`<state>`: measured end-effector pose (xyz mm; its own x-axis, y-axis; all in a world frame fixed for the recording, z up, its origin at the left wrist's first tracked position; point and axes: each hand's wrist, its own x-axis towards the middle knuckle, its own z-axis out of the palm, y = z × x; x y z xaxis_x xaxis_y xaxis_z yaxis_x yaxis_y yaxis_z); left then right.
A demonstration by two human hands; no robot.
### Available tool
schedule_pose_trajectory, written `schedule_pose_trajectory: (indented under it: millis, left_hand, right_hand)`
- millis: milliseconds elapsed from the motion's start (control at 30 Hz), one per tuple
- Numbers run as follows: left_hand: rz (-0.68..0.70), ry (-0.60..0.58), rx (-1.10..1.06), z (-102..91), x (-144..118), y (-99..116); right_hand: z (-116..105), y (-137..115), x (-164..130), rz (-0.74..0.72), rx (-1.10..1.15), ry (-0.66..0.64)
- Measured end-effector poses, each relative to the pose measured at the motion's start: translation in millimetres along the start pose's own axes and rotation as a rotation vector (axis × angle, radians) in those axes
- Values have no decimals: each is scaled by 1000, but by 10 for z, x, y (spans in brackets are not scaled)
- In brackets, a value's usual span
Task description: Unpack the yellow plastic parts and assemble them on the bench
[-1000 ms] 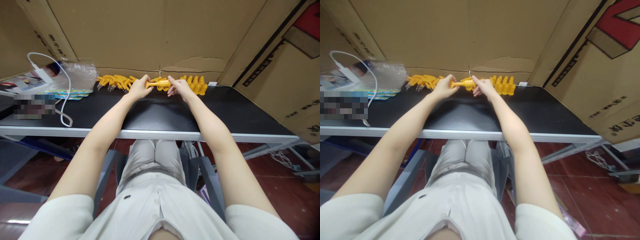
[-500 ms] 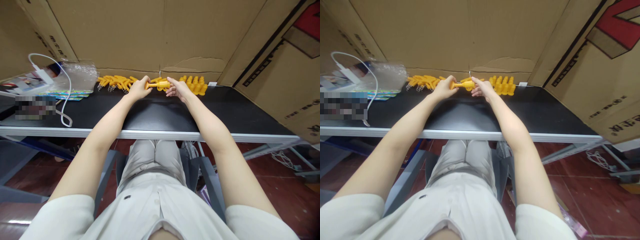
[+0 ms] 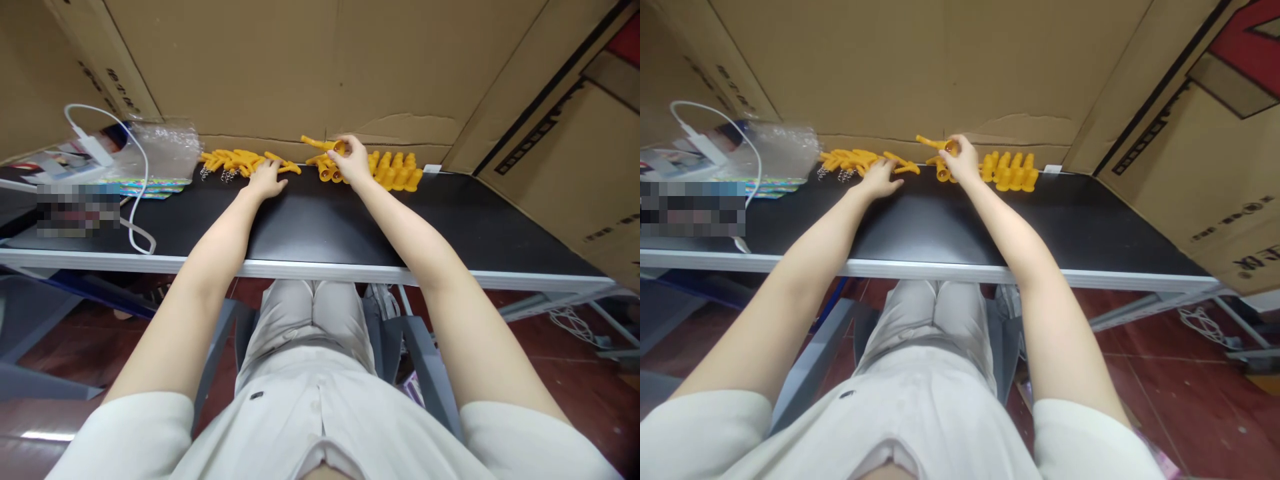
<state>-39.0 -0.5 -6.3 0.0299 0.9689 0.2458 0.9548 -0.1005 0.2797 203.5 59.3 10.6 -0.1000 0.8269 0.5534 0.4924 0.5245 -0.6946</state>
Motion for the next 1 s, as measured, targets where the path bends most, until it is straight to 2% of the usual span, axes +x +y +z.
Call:
schedule_pose_trajectory:
  millis: [67, 167, 267, 333, 600, 833, 1000]
  left_hand:
    - [-8, -90, 48, -13, -37, 12]
    - [-17, -157, 90, -25, -75, 39]
    - [-16, -143, 84, -4, -77, 43]
    - [-17, -118, 78, 27, -62, 33]
    - [-5, -71, 64, 122, -4, 5]
    - [-10, -27, 113, 141, 3, 18]
    - [-1, -68, 98, 141, 34, -2]
  right_hand:
    - [98, -12, 5, -116, -239, -66]
    - [210, -154, -88, -222, -510, -249]
    - [286, -317, -216, -228, -761, -410]
    - [326, -382, -278, -237, -861, -447]
    - [365, -334, -323, -206, -932, -488]
    - [370, -321, -322, -165, -926, -461]
    - [402, -270, -299, -206, -937, -430]
